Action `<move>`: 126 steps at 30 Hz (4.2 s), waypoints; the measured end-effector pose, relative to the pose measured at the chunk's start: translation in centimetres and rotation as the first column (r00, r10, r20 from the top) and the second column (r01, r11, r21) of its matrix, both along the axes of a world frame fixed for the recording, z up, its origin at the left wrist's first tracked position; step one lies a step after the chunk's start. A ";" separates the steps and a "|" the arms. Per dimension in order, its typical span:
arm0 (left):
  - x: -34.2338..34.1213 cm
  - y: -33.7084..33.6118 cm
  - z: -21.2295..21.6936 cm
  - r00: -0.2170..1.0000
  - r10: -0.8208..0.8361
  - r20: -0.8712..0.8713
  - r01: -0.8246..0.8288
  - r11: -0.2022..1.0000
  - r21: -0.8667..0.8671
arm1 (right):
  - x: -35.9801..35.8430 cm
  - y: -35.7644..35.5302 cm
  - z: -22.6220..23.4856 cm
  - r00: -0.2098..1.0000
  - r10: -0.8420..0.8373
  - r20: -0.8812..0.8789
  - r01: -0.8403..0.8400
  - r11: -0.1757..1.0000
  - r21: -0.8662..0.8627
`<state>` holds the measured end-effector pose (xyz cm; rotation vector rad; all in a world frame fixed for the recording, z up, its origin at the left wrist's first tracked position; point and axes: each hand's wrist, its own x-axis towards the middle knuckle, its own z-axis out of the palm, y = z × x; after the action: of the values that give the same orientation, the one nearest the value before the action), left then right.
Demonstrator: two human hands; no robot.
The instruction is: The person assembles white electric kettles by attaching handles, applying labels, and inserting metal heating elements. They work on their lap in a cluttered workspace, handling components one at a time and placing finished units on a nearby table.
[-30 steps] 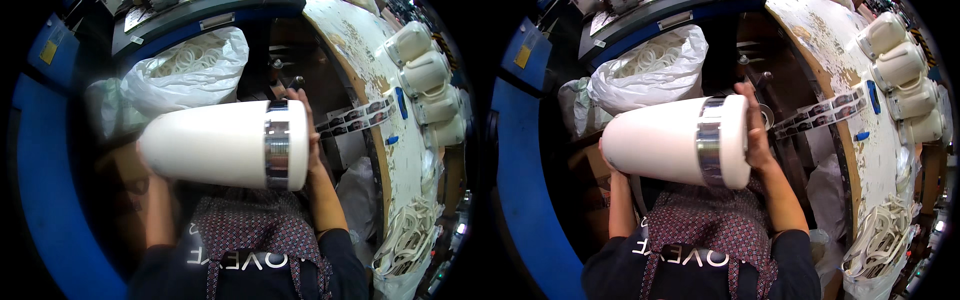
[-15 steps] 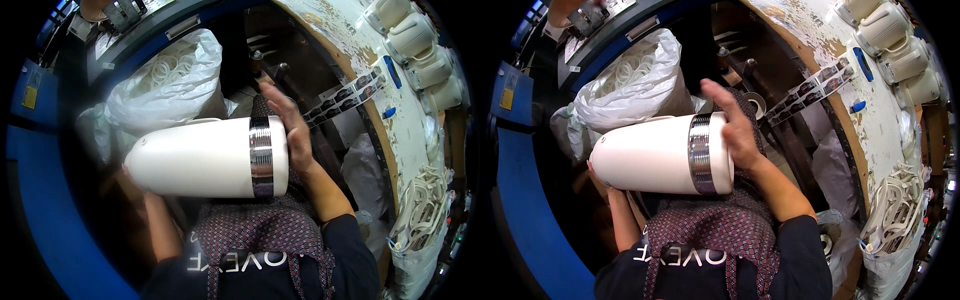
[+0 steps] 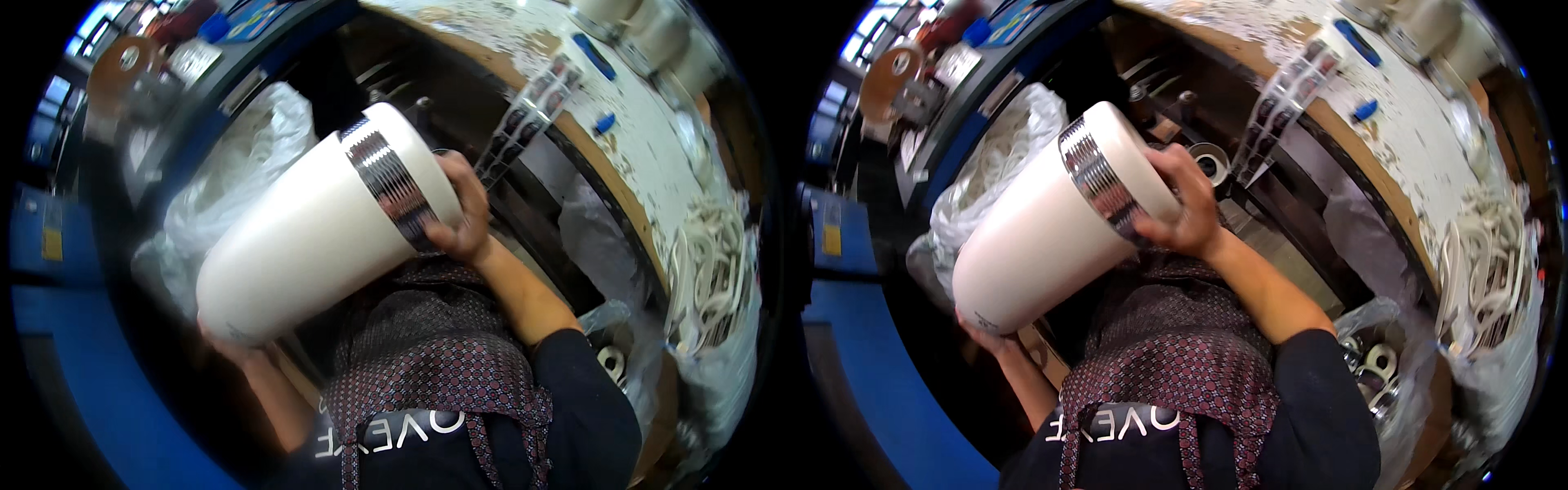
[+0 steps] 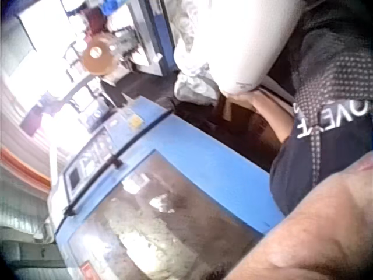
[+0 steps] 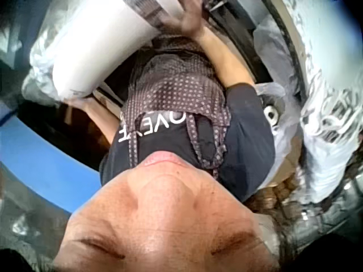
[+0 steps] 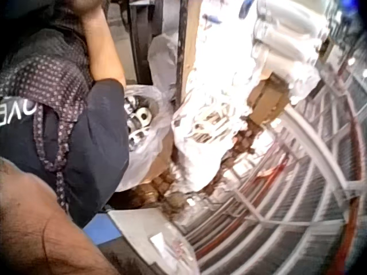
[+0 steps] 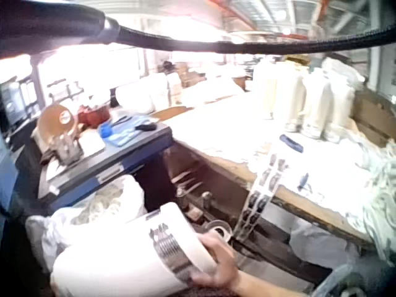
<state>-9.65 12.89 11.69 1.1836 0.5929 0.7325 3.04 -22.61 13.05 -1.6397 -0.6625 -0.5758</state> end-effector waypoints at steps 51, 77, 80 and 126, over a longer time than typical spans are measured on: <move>14.1 -8.5 -1.8 0.571 -0.683 -0.455 0.648 0.036 0.761 | 10.5 -6.1 -14.3 0.478 0.132 -0.868 0.235 0.933 0.271; 3.5 -12.9 7.5 0.669 -0.712 -0.213 0.369 0.070 0.927 | -17.2 -45.6 5.5 -0.003 -0.984 0.179 0.456 -0.160 -0.875; 3.8 -12.8 7.5 0.662 -0.719 -0.212 0.362 0.060 0.930 | -17.3 -47.4 7.8 0.244 -0.968 -0.052 0.848 0.239 -0.474; 3.9 -7.5 5.2 0.744 -0.668 -0.016 0.283 0.293 0.913 | -2.1 -1.6 -4.5 0.996 0.093 0.013 -0.077 0.890 -0.449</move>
<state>-5.79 5.43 16.94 2.0077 -0.6429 0.6866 0.94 -24.20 8.55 -2.0209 -0.9407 -0.4038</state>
